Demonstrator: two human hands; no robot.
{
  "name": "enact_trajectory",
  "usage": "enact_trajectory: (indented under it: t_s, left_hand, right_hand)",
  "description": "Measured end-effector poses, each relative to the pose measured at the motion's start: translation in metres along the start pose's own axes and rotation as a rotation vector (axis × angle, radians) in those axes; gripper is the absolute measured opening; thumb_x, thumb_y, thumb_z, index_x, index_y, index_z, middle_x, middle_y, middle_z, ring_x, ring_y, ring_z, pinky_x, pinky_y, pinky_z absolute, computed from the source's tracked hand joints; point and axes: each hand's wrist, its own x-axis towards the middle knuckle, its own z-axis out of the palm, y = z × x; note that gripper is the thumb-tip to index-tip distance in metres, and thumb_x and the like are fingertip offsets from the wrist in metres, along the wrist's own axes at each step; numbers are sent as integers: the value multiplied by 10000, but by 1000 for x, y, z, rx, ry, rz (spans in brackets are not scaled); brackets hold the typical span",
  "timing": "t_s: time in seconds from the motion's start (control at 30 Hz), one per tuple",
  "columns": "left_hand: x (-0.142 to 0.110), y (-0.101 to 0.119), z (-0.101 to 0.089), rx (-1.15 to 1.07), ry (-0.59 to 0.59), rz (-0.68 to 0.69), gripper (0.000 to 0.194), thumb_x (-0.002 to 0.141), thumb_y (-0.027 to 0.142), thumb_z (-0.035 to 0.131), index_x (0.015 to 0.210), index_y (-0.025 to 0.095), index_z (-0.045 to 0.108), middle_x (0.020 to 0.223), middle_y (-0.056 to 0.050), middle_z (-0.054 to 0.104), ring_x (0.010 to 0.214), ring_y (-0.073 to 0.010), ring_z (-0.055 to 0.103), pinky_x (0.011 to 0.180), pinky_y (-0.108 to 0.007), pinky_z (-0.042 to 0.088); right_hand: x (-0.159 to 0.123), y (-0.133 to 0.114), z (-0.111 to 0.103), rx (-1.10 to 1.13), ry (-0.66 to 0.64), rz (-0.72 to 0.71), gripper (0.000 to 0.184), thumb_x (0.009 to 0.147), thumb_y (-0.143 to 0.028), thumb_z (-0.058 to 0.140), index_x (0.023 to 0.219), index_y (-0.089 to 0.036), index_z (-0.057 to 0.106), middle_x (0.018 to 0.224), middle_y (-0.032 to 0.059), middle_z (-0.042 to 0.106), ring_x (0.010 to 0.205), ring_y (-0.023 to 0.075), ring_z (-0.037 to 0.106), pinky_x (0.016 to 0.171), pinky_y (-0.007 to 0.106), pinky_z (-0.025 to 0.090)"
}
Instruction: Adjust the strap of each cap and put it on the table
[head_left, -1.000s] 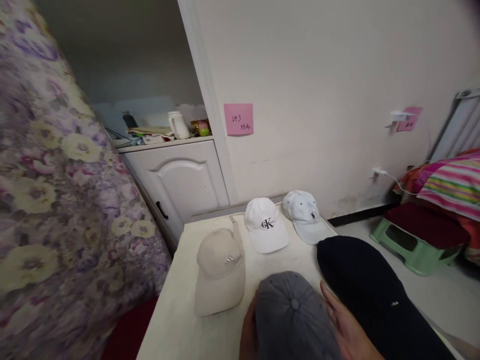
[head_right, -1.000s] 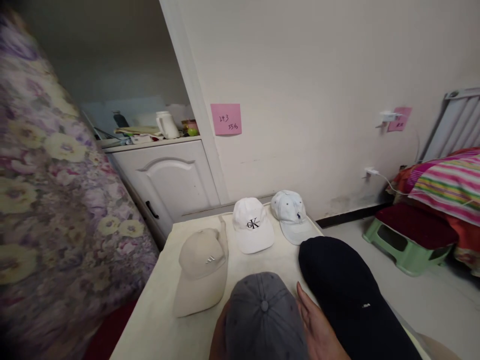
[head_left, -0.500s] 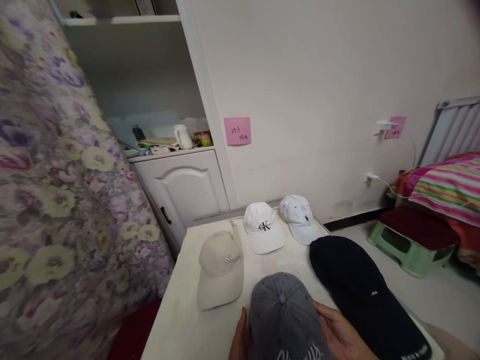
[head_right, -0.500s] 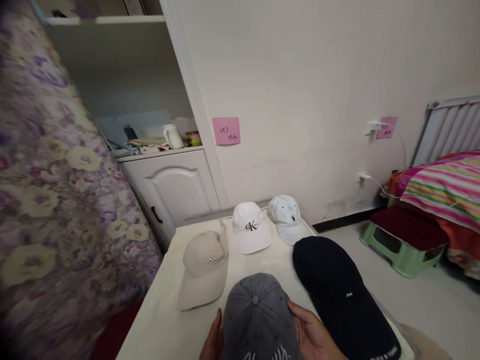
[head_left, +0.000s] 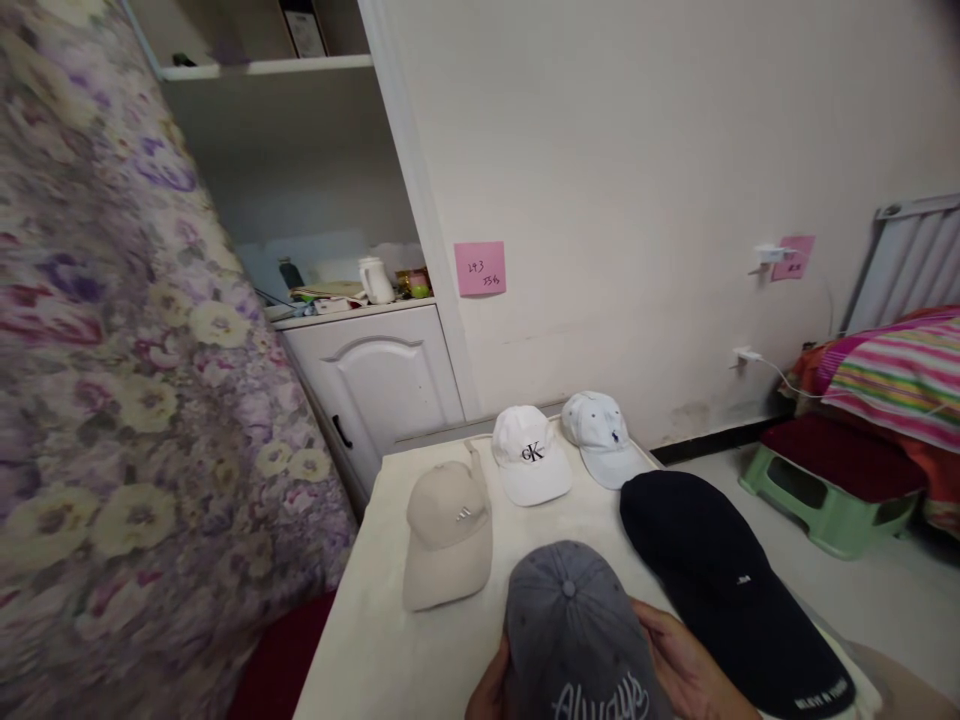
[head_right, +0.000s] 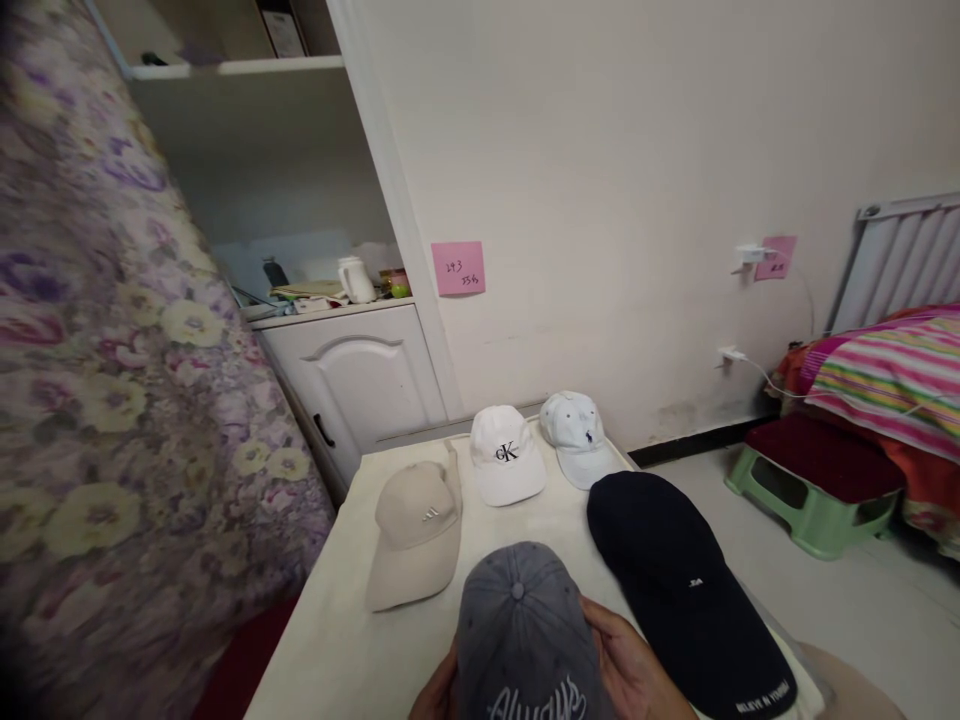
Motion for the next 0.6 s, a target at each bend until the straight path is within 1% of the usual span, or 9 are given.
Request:
enact_trajectory:
  t_s: [0.07,0.13,0.27,0.37,0.47,0.53,0.6]
  left_hand:
    - [-1,2,4,8,-1,-20,601,581,728,784,901,222,840,1140,-138,802,1409,-415,482,1220,-478,301]
    - [1,3,7,21,32,-4,648,547,759,777,895,216,835,1122,-147,805,1392,-430,497,1196,-483,339]
    - [6,3,9,26,77,67,612,490,759,785,851,265,818,1082,-113,817,1400,-427,488,1176,-486,362]
    - [7,2,11,13,96,103,583,470,721,806,838,268,812,1083,-113,816,1411,-426,474,1191,-504,337]
    - [6,5,17,2,114,120,542,435,687,832,733,235,810,1059,-150,815,1411,-451,464,1213,-515,298]
    - [5,7,21,-1,129,125,494,435,672,838,653,230,801,1031,-162,819,1419,-453,453,1239,-498,244]
    - [4,10,24,-1,144,129,419,462,626,849,634,247,802,1009,-141,826,1430,-435,446,1262,-476,163]
  right_hand:
    - [0,0,1,-13,15,0,196,871,-243,718,992,-110,795,936,124,839,983,295,772,1014,481,526]
    - [1,0,1,-29,33,5,204,827,-221,746,1000,-121,791,952,117,838,1001,308,767,1007,491,530]
    - [0,-1,-1,-63,69,20,197,731,-181,791,927,-174,796,950,95,839,1047,326,752,1005,485,529]
    - [-1,-1,0,-83,81,28,183,746,-179,769,927,-175,795,933,98,840,1059,331,746,1010,493,527]
    - [-3,-1,1,-98,75,42,214,791,-200,733,989,-141,788,918,110,839,1053,334,747,1007,509,530]
    - [-4,0,0,-108,67,48,210,816,-222,716,987,-123,787,910,119,838,1046,330,749,1003,503,533]
    - [-3,0,-1,-118,63,45,206,839,-256,706,957,-111,792,903,129,836,1032,326,754,998,495,538]
